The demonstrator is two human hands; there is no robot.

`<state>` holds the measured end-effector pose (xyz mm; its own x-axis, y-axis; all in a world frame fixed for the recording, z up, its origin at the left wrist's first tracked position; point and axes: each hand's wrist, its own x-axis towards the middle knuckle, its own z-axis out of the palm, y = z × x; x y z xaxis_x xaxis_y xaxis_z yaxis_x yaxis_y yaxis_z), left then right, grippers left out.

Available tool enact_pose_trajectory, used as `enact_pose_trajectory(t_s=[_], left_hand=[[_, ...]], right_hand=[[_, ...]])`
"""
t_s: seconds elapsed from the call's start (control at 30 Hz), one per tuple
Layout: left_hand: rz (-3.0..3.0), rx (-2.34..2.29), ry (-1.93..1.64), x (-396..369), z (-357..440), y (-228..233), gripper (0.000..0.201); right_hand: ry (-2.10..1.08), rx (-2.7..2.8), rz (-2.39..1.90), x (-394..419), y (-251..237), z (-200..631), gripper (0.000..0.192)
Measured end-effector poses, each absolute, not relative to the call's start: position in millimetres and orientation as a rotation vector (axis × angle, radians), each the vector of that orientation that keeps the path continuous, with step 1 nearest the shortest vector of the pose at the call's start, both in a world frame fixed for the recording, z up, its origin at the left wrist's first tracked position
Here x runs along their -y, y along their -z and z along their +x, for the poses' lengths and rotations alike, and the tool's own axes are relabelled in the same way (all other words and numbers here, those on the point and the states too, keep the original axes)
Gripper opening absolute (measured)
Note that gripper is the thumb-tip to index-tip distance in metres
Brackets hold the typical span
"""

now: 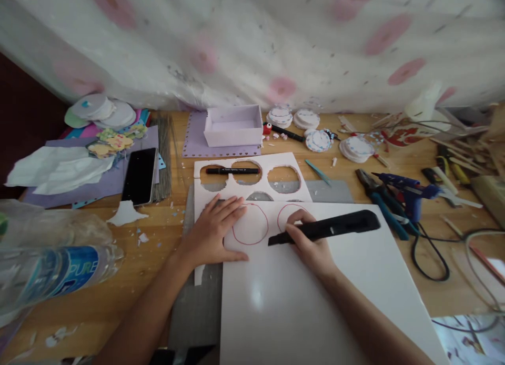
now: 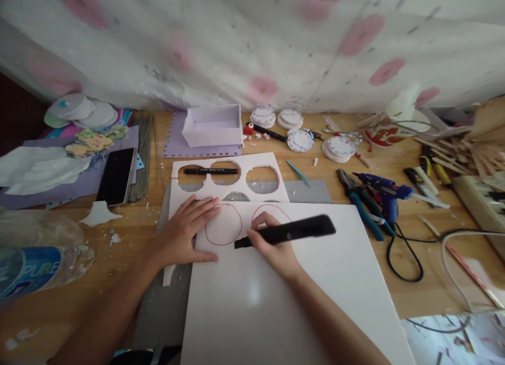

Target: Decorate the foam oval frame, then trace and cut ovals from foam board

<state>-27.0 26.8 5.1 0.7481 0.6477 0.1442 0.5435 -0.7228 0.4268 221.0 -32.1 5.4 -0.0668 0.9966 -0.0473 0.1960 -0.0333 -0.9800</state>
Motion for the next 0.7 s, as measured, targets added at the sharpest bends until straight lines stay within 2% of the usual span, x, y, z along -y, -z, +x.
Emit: enact_pose_trajectory(t_s=[0.1,0.3,0.4,0.7], left_hand=[[2.587,-0.927,-0.382,-26,-27,-6,0.096],[2.599,-0.968,-0.291,-25,-28,-5,0.103],[2.591,-1.002,-0.229,-25,-29,-2,0.109],[2.571,-1.015,-0.183,-25,-30,0,0.109]], right_hand=[[-1.132,1.313,-1.365,35,-5,224,0.018],[-1.192,1.661,-1.342,42,-20,215,0.020],[-1.124,1.773,-1.326,42,-20,210,0.018],[-1.106,1.901,-1.163,34,-8,195,0.020]])
